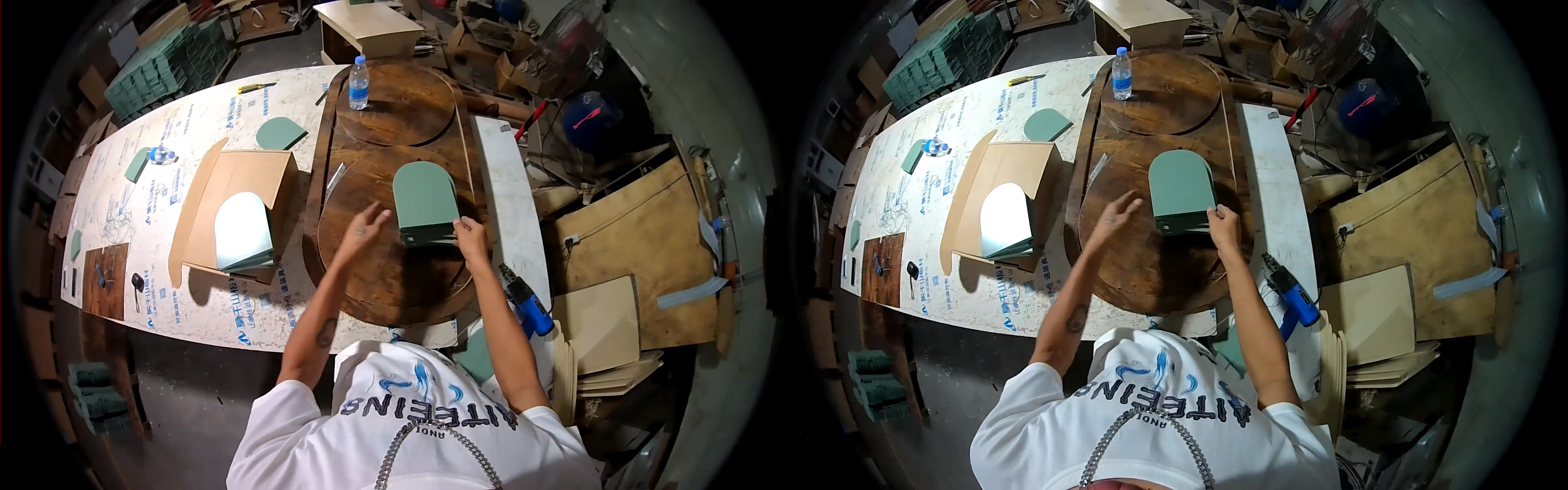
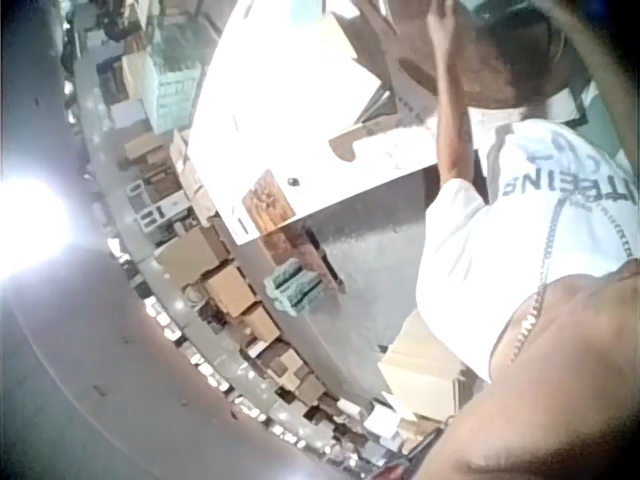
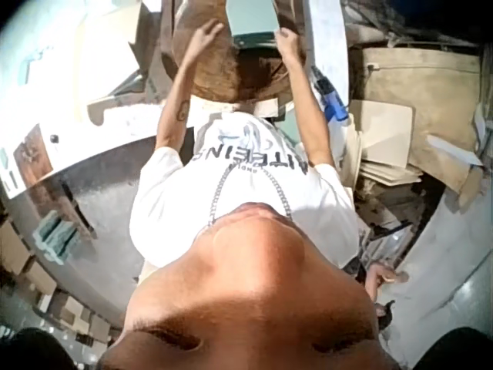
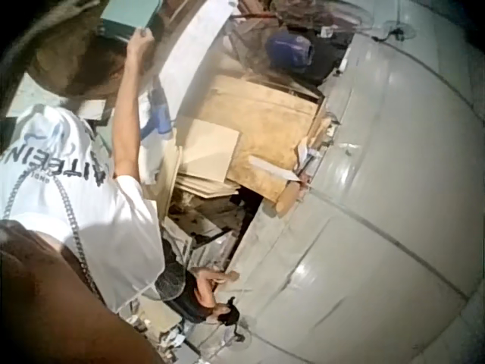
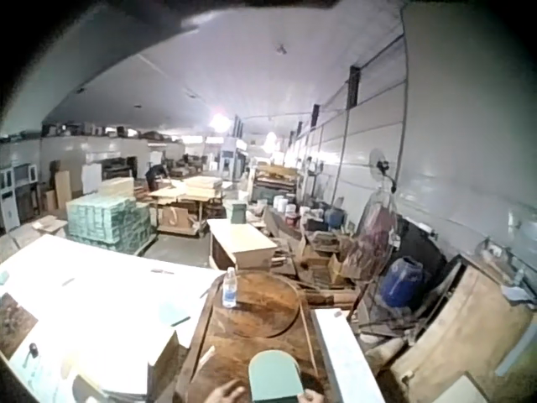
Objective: The person uses a heat gun to apply a textured finish to the surface of light green, semi-circular wooden pieces. They hold each piece in one hand and direct the heat gun with the other, moving the tool across the surface to create a pattern. The person inspects the finished surface and stacks the treated pieces on a wooden workbench.
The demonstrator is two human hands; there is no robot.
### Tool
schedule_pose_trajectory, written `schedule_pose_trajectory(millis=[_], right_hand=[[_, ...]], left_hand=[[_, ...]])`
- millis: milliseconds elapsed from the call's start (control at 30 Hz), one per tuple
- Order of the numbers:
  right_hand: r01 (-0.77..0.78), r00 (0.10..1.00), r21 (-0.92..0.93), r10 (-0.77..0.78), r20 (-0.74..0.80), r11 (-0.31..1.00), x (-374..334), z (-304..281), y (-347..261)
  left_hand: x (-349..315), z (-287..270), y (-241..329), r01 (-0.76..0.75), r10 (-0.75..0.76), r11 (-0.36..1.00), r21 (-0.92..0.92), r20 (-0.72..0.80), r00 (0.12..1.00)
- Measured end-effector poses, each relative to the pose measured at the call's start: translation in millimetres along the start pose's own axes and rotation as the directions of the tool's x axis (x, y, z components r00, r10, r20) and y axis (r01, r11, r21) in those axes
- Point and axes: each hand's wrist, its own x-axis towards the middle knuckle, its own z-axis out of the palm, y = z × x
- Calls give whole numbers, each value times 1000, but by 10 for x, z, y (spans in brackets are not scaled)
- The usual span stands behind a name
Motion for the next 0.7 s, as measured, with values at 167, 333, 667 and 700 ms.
schedule_pose_trajectory(millis=[167,333,667,700], right_hand=[[17,1000,-37,-17,16,999,-58,44,-65],[-97,991,82,89,98,992,-383,-20,-301],[-231,941,806,-87,328,546,-1114,-450,-865],[-224,939,814,-106,328,536,-1201,-541,-990]], left_hand=[[54,417,219,15,-8,969,-247,32,999],[-49,329,66,-28,0,963,-268,-104,995],[-696,46,769,115,-117,734,-669,42,992],[-800,49,966,101,-108,712,-695,34,994]])
